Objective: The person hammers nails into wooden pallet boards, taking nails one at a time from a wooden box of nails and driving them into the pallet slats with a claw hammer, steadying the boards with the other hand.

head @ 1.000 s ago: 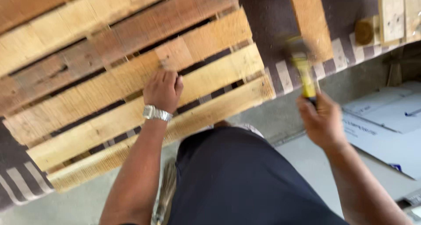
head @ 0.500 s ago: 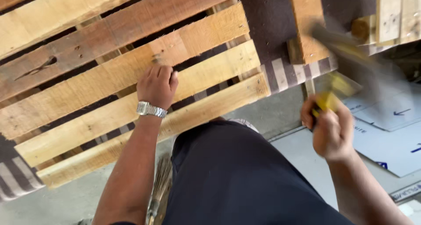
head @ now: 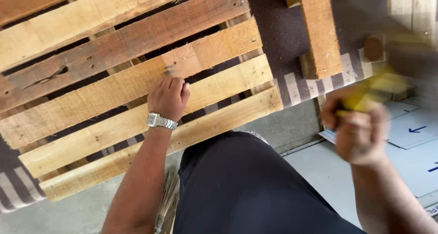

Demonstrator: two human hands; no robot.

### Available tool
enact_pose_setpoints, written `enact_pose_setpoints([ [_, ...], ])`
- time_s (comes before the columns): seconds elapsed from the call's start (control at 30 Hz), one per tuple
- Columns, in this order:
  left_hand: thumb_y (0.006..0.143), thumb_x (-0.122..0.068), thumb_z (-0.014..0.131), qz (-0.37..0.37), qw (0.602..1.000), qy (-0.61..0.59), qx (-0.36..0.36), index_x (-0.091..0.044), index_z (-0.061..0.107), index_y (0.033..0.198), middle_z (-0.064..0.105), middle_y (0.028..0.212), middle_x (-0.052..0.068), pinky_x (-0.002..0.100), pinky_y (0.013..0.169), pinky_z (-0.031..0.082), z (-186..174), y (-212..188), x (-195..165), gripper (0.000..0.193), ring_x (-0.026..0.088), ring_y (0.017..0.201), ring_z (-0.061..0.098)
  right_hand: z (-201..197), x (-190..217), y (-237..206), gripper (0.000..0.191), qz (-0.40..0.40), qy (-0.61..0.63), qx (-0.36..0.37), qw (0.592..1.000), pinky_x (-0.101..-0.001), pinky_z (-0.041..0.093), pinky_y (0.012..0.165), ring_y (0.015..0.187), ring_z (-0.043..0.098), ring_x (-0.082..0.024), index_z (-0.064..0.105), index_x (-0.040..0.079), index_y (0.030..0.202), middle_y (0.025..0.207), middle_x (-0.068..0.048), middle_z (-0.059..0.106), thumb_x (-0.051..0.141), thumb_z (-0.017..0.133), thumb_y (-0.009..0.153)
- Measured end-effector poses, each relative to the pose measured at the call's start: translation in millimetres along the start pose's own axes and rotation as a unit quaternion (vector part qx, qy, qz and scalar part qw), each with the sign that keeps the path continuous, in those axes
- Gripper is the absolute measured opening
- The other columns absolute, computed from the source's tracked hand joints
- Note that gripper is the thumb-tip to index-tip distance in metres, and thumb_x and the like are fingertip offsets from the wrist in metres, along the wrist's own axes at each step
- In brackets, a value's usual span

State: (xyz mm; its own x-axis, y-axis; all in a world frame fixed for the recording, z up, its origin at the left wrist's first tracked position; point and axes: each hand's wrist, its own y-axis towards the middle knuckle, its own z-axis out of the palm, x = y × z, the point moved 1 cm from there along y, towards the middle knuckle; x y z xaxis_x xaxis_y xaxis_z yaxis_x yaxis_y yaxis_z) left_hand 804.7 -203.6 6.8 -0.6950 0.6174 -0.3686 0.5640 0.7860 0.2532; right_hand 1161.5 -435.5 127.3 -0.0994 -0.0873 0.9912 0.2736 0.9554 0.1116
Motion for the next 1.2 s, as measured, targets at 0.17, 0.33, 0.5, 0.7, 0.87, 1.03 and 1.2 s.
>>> enact_pose_setpoints([
  [0.17,0.094,-0.021,0.071,-0.001,1.0,0.008,0.007,-0.011,0.063,0.09,0.066,0.088,0.006,0.046,0.07,0.052,-2,0,3,0.014,0.03,0.085,0.064,30,-36,32,0.051,-0.021,0.009,-0.078,0.997,-0.0292,0.036,0.054,0.063,0.044,-0.013,0.054,0.006,0.105,0.08,-0.003,0.052,0.056,0.048,0.1],
  [0.33,0.094,-0.022,0.071,-0.015,1.0,-0.003,0.01,-0.011,0.064,0.091,0.064,0.086,0.008,0.046,0.07,0.053,-8,4,3,0.014,0.031,0.084,0.063,48,-80,59,0.052,0.402,-0.136,-0.005,0.905,-0.0311,0.036,0.046,0.054,0.042,-0.012,0.057,0.005,0.096,0.068,0.0,0.049,0.055,0.045,0.106],
  [0.5,0.096,-0.021,0.071,-0.018,1.0,-0.006,0.02,-0.011,0.064,0.092,0.066,0.089,0.007,0.046,0.072,0.052,-3,1,7,0.013,0.031,0.085,0.064,11,-35,51,0.06,0.039,-0.061,-0.026,0.997,-0.0264,0.039,0.053,0.056,0.046,-0.009,0.054,0.004,0.103,0.07,0.0,0.052,0.061,0.039,0.112],
  [0.7,0.084,-0.012,0.068,-0.035,0.998,-0.009,0.056,-0.01,0.064,0.093,0.066,0.086,0.006,0.046,0.068,0.052,-5,4,10,0.01,0.029,0.083,0.064,53,-71,82,0.044,0.435,-0.335,0.113,0.828,-0.0348,0.043,0.05,0.058,0.05,-0.017,0.06,0.007,0.1,0.07,-0.006,0.056,0.047,0.042,0.104],
  [0.87,0.081,-0.012,0.067,-0.01,1.0,-0.007,0.008,-0.011,0.063,0.094,0.065,0.091,0.007,0.046,0.071,0.052,-10,5,7,0.013,0.03,0.087,0.063,30,-40,87,0.038,0.178,-0.08,0.026,0.98,-0.0299,0.043,0.057,0.076,0.053,-0.011,0.054,0.002,0.098,0.092,-0.005,0.058,0.039,0.06,0.109],
  [1.03,0.083,-0.011,0.066,-0.027,0.999,-0.005,0.046,-0.01,0.063,0.09,0.064,0.087,0.007,0.046,0.07,0.052,-5,4,9,0.008,0.03,0.084,0.063,14,-70,67,0.055,-0.1,0.028,-0.038,0.994,-0.0166,0.038,0.053,0.062,0.051,0.001,0.057,0.004,0.103,0.072,-0.001,0.059,0.058,0.047,0.098],
  [1.2,0.081,-0.012,0.067,-0.02,0.999,-0.002,0.034,-0.01,0.065,0.092,0.065,0.086,0.007,0.046,0.069,0.052,-7,12,11,0.012,0.03,0.085,0.063,21,-131,72,0.048,0.371,-0.321,0.085,0.867,-0.0392,0.047,0.063,0.065,0.053,-0.019,0.063,0.004,0.088,0.067,-0.003,0.054,0.044,0.045,0.109],
])
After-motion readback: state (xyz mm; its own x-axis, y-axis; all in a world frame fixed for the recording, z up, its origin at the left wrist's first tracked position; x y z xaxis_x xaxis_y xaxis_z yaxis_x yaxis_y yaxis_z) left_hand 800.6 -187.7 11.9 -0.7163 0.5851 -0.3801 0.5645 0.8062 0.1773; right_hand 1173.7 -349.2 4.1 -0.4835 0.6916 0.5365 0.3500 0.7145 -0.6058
